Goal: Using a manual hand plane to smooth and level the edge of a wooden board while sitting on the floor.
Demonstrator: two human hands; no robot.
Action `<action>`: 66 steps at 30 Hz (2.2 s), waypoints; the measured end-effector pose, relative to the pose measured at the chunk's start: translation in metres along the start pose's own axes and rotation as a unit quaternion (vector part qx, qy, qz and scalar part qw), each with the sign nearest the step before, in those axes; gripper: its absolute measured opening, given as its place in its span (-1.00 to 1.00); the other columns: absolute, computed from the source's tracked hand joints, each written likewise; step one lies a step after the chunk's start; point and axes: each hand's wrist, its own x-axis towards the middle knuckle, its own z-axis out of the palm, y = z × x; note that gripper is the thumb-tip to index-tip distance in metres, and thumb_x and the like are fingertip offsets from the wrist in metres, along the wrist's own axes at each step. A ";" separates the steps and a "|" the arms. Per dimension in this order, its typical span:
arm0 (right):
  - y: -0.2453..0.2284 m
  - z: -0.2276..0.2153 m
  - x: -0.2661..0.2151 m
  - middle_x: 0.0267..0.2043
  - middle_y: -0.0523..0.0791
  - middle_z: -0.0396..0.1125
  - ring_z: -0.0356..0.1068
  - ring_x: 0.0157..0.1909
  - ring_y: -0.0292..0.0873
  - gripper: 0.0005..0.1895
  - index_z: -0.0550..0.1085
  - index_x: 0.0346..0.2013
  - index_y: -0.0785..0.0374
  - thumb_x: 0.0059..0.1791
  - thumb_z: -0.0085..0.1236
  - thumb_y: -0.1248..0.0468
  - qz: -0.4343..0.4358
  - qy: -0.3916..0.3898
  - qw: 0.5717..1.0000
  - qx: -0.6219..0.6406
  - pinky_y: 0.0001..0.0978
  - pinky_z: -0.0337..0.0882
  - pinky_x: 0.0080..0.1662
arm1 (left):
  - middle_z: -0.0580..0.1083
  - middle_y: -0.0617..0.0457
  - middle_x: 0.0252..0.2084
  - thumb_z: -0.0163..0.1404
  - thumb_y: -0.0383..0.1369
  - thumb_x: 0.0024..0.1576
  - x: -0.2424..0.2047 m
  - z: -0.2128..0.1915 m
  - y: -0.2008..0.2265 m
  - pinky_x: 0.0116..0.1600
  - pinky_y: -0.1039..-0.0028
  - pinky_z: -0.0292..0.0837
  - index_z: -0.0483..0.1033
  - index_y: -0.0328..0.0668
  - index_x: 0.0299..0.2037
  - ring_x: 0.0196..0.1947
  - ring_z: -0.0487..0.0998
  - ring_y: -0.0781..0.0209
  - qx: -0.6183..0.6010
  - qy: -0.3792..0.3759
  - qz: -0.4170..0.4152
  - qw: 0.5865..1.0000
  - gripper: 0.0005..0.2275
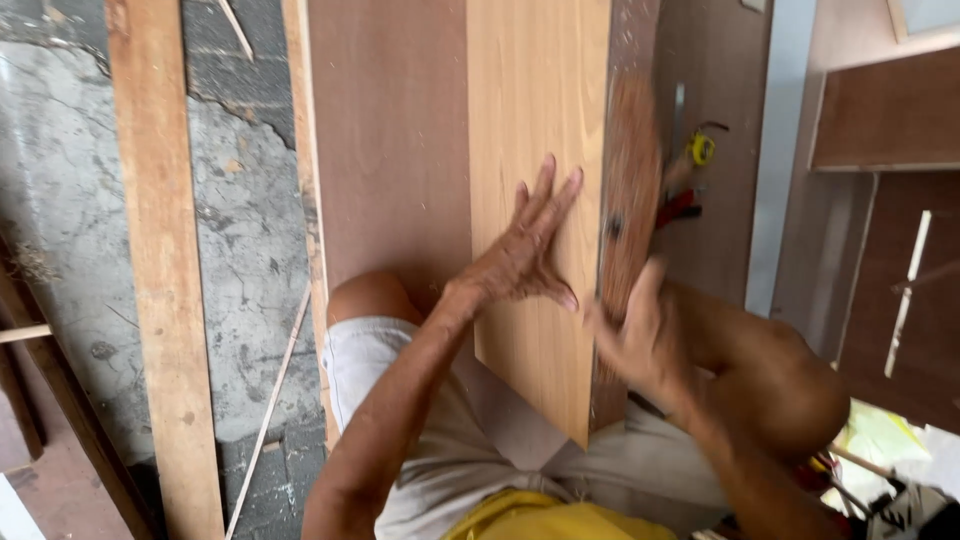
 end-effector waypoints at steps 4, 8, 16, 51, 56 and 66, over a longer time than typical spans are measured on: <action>-0.004 0.013 -0.072 -0.33 0.60 0.24 0.31 -0.19 0.71 -0.39 0.05 -0.09 0.60 -0.12 0.14 0.20 0.110 -0.069 0.991 0.025 0.53 0.19 -0.14 | -0.41 -0.28 0.58 0.59 -0.15 -0.47 -0.004 0.011 -0.017 0.56 -0.08 -0.37 -0.32 0.22 0.55 0.49 -0.38 -0.58 0.029 0.016 0.004 0.999 0.41; 0.022 0.033 -0.069 -0.66 0.14 0.21 0.43 -0.53 0.34 -0.45 0.15 -0.04 0.43 0.03 0.08 0.00 0.070 -0.028 0.996 0.050 -0.02 0.32 -0.37 | -0.34 -0.24 0.59 0.47 -0.05 -0.31 -0.044 0.038 -0.019 0.58 0.01 -0.45 -0.25 0.26 0.56 0.54 -0.37 -0.38 0.036 0.021 0.040 0.998 0.25; 0.041 0.045 -0.063 -0.76 -0.16 0.05 0.18 -0.80 -0.05 -0.53 0.17 -0.09 0.32 0.02 0.04 0.00 0.021 0.016 0.999 0.046 -0.20 0.17 -0.55 | -0.58 -0.24 0.53 0.43 -0.22 -0.26 -0.142 0.150 0.018 0.44 -0.10 0.12 -0.53 -0.11 0.50 0.46 -0.48 -0.56 0.136 -0.073 -0.146 0.977 0.30; 0.060 0.065 -0.181 -0.34 0.46 0.27 0.40 -0.33 0.56 -0.19 0.25 -0.05 0.54 -0.11 0.18 -0.20 -0.021 0.009 1.000 0.018 0.17 0.28 -0.48 | -0.42 -0.16 0.60 -0.21 -0.62 0.19 -0.138 0.204 -0.044 0.26 -0.39 0.18 -0.40 -0.10 0.56 0.51 -0.30 -0.60 0.258 0.107 -0.054 0.959 -0.24; 0.084 0.100 -0.271 -0.49 0.09 0.40 0.42 -0.42 0.28 -0.28 0.21 -0.11 0.33 -0.16 0.21 -0.20 0.150 -0.084 0.982 -0.084 0.12 0.34 -0.37 | -0.41 -0.10 0.60 -0.41 -0.94 -0.02 -0.136 0.208 -0.047 0.29 -0.40 0.18 -0.41 -0.11 0.54 0.55 -0.29 -0.57 0.310 0.135 -0.045 0.940 -0.11; 0.053 0.046 -0.087 -0.54 0.15 0.27 0.39 -0.58 0.15 -0.29 0.29 -0.05 0.45 -0.03 0.08 -0.21 -0.049 0.037 0.998 0.021 -0.06 0.32 -0.51 | -0.37 -0.02 0.61 -0.25 -0.57 0.19 -0.139 0.197 -0.040 0.26 -0.42 0.11 -0.38 -0.08 0.55 0.52 -0.45 -0.51 0.227 0.095 -0.026 0.969 -0.26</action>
